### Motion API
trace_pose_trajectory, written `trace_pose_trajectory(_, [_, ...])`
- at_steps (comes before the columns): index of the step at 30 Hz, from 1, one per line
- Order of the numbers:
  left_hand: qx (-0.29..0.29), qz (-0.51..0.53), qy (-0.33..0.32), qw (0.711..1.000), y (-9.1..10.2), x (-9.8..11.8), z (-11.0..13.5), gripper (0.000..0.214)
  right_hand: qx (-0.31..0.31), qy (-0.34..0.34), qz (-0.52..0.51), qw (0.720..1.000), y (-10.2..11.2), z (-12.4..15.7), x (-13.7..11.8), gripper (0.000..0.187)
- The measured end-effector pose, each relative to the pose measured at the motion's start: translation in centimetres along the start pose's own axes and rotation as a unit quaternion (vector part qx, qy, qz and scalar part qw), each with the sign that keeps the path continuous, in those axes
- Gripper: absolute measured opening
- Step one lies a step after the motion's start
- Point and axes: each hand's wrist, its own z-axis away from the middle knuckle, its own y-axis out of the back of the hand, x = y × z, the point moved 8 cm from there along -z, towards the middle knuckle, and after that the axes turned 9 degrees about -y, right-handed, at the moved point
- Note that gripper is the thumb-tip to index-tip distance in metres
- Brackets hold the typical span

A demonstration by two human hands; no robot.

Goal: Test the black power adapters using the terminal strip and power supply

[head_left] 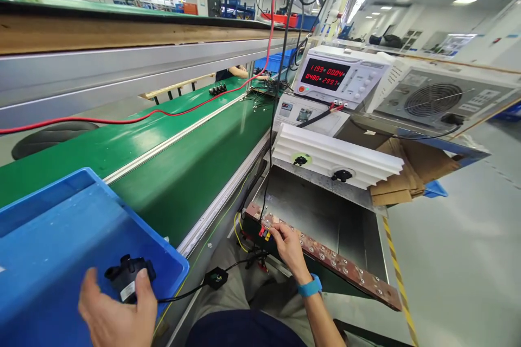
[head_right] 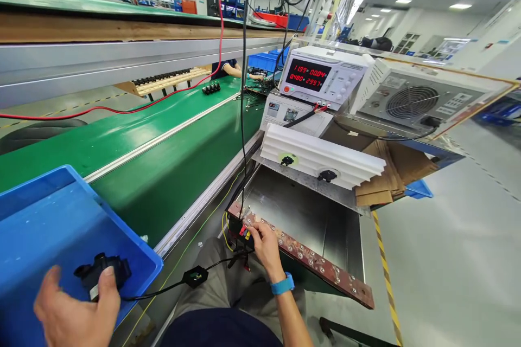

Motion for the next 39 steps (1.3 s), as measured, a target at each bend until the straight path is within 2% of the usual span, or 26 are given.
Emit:
trace_pose_trajectory(2, [0.014,0.07,-0.068,0.995,-0.8,3.6,1.8,0.068,0.009,0.031,0.017,0.999,0.3,0.4,-0.8,0.042])
trace_pose_trajectory(3, [-0.009,0.121,-0.099,0.988,-2.3,5.3,2.9,0.057,0.012,0.039,0.021,0.999,0.5,0.5,-1.1,0.041])
trace_pose_trajectory(4, [-0.047,0.177,-0.124,0.975,-4.3,7.0,4.1,0.049,0.016,0.041,0.024,0.999,0.6,0.7,-1.2,0.04])
trace_pose_trajectory(7, [-0.242,0.278,-0.142,0.919,-12.4,11.2,8.3,0.037,0.029,-0.002,0.027,0.999,0.9,0.8,-0.9,0.043])
trace_pose_trajectory(10, [-0.427,0.224,-0.098,0.871,-19.5,13.6,11.8,0.033,0.033,-0.079,0.021,0.996,1.1,0.5,0.2,0.044])
trace_pose_trajectory(11, [-0.471,0.192,-0.083,0.857,-21.1,14.0,12.5,0.031,0.03,-0.102,0.018,0.994,1.1,0.4,0.5,0.043])
trace_pose_trajectory(13, [-0.522,0.134,-0.063,0.84,-23.1,14.4,13.2,0.032,0.016,-0.138,0.017,0.99,1.0,0.2,1.0,0.04])
trace_pose_trajectory(16, [-0.528,0.111,-0.045,0.841,-24.5,14.2,13.4,0.037,-0.013,-0.19,0.019,0.981,0.5,-0.1,1.5,0.029])
trace_pose_trajectory(19, [-0.516,0.181,-0.005,0.837,-25.9,13.4,13.8,0.03,-0.036,-0.228,0.027,0.973,0.3,-0.5,1.8,0.02])
trace_pose_trajectory(24, [-0.505,0.307,0.1,0.801,-27.8,12.7,14.9,0.021,-0.074,-0.268,0.059,0.959,0.4,-1.3,1.4,0.028])
trace_pose_trajectory(27, [-0.492,0.349,0.147,0.784,-28.1,12.8,15.2,0.018,-0.092,-0.277,0.086,0.953,0.4,-1.7,0.9,0.034])
trace_pose_trajectory(31, [-0.474,0.391,0.174,0.77,-27.9,12.8,15.2,0.015,-0.098,-0.277,0.126,0.948,0.3,-1.9,0.1,0.036])
trace_pose_trajectory(39, [-0.46,0.396,0.18,0.774,-28.2,12.6,15.4,0.016,-0.088,-0.267,0.17,0.945,0.3,-2.0,-0.4,0.036])
